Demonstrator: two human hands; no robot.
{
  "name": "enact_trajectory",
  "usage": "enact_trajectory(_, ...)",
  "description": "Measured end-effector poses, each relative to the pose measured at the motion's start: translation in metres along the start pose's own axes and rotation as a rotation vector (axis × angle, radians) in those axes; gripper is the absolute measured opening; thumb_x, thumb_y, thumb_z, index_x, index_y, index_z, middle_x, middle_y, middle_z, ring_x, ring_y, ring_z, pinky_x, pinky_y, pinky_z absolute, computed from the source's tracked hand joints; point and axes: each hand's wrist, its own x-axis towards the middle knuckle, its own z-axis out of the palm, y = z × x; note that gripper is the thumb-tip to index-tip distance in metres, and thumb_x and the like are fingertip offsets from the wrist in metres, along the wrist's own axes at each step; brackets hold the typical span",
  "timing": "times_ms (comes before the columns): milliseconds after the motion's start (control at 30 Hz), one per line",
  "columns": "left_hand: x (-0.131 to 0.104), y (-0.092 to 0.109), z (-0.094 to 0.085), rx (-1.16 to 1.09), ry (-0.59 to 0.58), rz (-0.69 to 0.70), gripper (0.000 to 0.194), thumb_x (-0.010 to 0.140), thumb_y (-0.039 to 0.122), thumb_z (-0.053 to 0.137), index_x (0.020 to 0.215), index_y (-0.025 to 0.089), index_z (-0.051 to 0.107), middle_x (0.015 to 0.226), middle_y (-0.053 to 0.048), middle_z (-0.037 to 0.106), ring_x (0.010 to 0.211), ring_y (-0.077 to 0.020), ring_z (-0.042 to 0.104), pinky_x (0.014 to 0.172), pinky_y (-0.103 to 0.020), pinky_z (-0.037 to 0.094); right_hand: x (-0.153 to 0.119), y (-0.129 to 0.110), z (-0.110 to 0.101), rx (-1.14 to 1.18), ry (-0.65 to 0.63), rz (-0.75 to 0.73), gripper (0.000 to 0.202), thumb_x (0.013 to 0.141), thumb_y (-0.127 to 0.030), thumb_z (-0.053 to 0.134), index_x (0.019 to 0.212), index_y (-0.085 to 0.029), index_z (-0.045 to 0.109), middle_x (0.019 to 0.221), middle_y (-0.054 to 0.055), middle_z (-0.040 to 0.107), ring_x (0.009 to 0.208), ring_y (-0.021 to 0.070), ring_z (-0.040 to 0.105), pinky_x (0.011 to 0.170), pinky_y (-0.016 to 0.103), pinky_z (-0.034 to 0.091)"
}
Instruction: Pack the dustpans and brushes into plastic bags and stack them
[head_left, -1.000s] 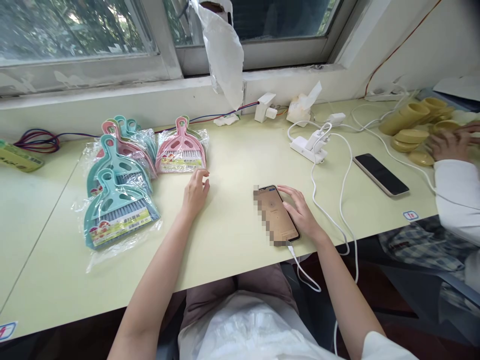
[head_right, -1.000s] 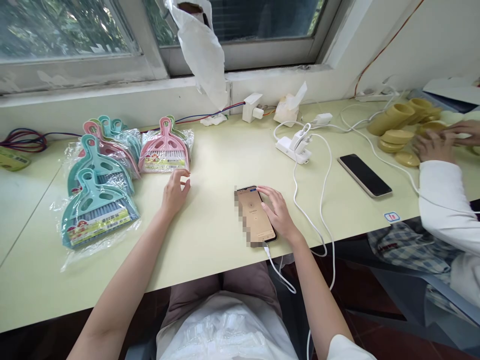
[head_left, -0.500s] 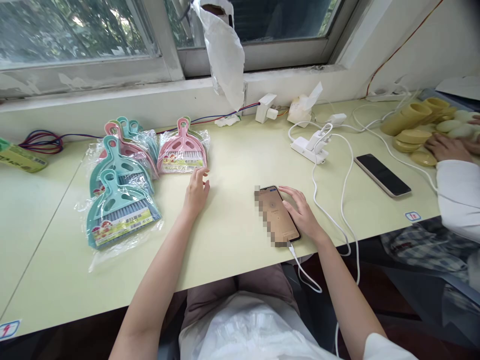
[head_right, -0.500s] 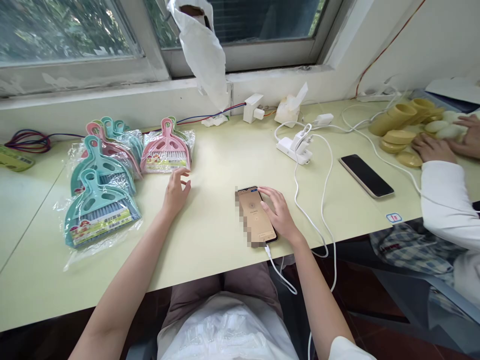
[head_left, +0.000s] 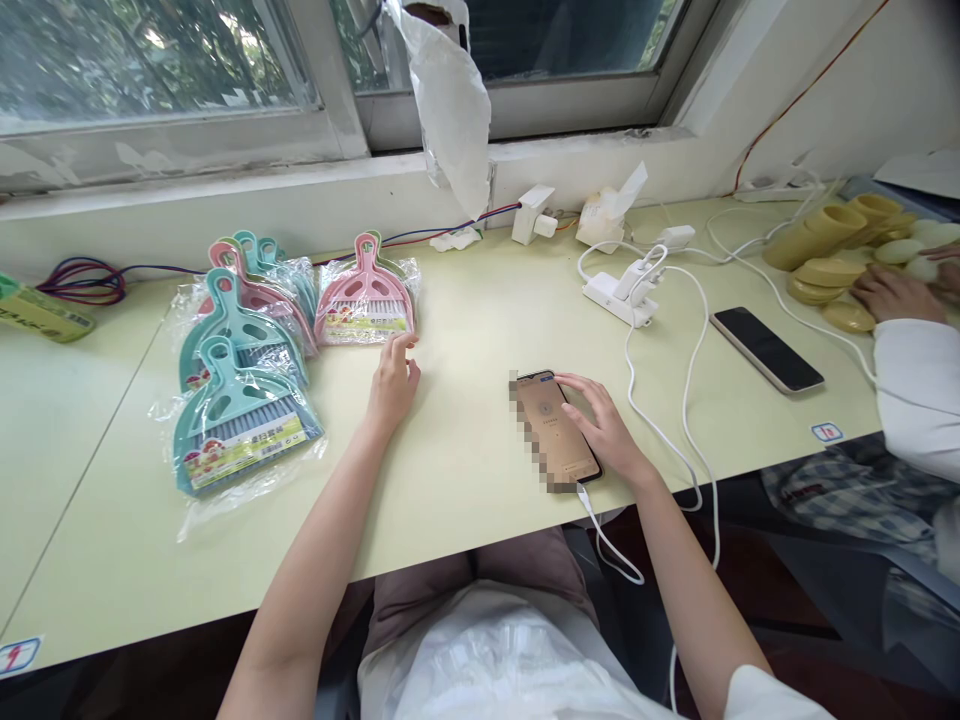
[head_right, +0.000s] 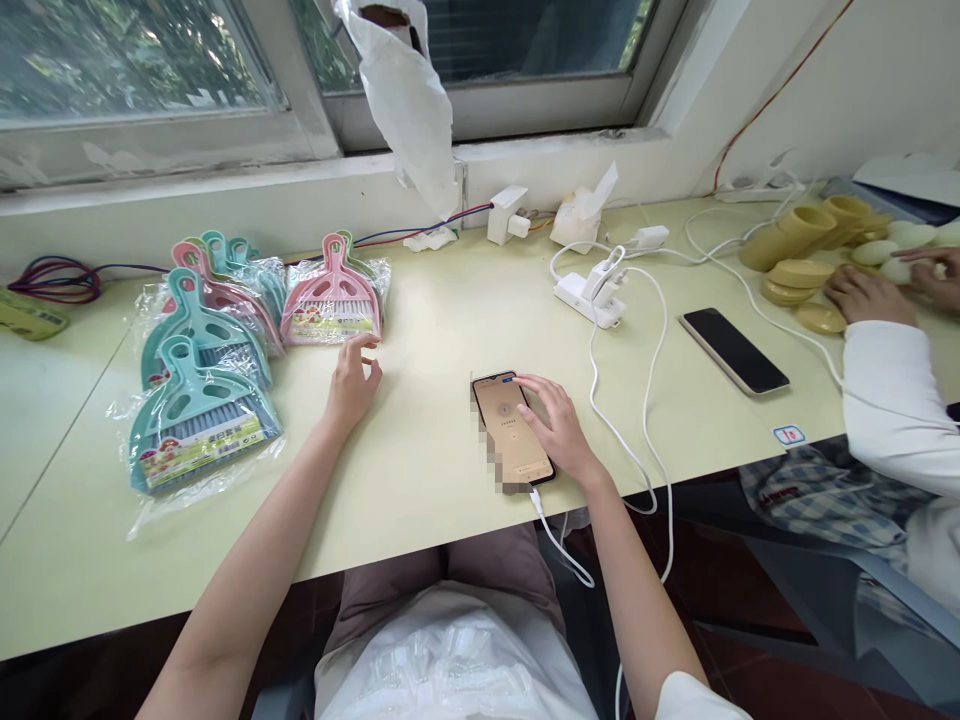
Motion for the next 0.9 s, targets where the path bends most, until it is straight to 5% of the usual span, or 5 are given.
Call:
enact_trajectory(600, 0.0004, 0.0024, -0.0018, 0.054, -0.030, 0.026, 0.042, 0.079, 0.001, 0.041, 0.113, 0.025, 0.047, 0.114, -0.007, 0.053, 0.107, -0.0201, 0.056, 0.087, -0.033, 0.049, -0.0034, -0.0004, 0.0016, 0.075, 0.052, 0.060, 0.047, 0.089, -0.044, 0.052, 0.132, -0.031, 0.043, 0.134, 0.005, 0.053, 0.128, 0.0242, 0.044, 0.108, 0.048, 0.033)
enact_trajectory(800, 0.0000, 0.0027, -0.0024, 0.040, -0.051, 0.023, 0.039, 0.080, 0.004, 0.042, 0.113, 0.025, 0.049, 0.113, -0.006, 0.054, 0.106, -0.0197, 0.056, 0.084, -0.032, 0.050, -0.0034, 0.0013, 0.0004, 0.072, 0.191, 0.028, 0.009, 0.087, -0.034, 0.055, 0.084, -0.026, 0.055, 0.101, 0.004, 0.061, 0.105, 0.0240, 0.054, 0.097, 0.045, 0.040)
enact_trajectory(900, 0.0000, 0.0029, -0.0026, 0.041, -0.065, 0.034, 0.037, 0.082, 0.005, 0.042, 0.112, 0.024, 0.050, 0.114, -0.007, 0.054, 0.106, -0.0198, 0.055, 0.084, -0.032, 0.051, -0.0029, 0.0018, -0.0001, 0.049, 0.241, 0.036, 0.008, 0.086, -0.031, 0.053, 0.081, -0.026, 0.053, 0.097, 0.004, 0.061, 0.101, 0.0243, 0.054, 0.095, 0.045, 0.040)
